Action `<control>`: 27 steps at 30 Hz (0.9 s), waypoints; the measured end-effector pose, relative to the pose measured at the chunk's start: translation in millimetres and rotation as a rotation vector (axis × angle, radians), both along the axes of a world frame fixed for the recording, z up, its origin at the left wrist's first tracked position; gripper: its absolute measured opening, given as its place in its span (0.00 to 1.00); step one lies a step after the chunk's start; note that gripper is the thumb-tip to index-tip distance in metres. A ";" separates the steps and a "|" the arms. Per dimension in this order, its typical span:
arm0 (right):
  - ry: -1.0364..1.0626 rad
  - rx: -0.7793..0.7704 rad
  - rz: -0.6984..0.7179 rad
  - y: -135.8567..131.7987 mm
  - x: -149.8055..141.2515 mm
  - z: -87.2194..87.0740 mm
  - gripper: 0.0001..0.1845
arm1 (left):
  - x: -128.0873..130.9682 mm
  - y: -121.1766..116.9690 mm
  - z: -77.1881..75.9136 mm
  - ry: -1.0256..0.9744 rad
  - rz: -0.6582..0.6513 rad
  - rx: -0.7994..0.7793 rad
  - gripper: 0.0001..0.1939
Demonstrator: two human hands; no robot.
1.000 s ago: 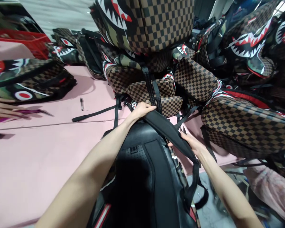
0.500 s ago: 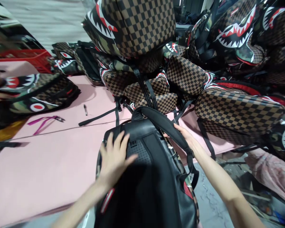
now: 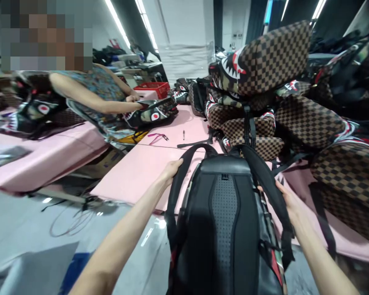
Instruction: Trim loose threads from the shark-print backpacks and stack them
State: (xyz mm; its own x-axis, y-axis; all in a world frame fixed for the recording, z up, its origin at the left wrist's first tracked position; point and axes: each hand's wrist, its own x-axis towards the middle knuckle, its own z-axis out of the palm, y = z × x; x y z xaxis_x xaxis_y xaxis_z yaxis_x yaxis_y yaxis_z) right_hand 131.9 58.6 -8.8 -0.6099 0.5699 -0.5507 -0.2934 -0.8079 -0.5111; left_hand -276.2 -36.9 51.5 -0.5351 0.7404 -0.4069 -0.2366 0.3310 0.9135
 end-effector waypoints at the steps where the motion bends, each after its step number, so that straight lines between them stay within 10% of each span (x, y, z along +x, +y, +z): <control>1: 0.001 0.008 -0.020 -1.7 -0.3 0.6 0.16 | -1.3 5.2 -6.6 -0.028 0.006 0.024 0.12; 7: -0.102 0.028 -0.103 -8.0 -7.3 12.6 0.15 | -15.2 10.0 -37.8 -0.234 -0.056 0.113 0.13; 17: -0.295 0.062 -0.164 -6.2 -10.7 7.4 0.15 | -26.7 8.0 -46.4 -0.493 -0.240 0.118 0.18; 27: -0.252 0.082 -0.188 -5.6 -7.4 1.2 0.13 | -29.3 4.6 -51.6 -0.302 -0.239 0.126 0.15</control>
State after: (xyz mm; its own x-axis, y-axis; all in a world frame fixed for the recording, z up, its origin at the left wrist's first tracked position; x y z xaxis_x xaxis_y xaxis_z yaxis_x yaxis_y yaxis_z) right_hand 124.5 53.0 -7.6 -0.3400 0.7082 -0.6188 -0.2890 -0.7048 -0.6478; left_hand -305.5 -32.3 -0.1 -0.2120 0.8835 -0.4176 -0.4300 0.2994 0.8517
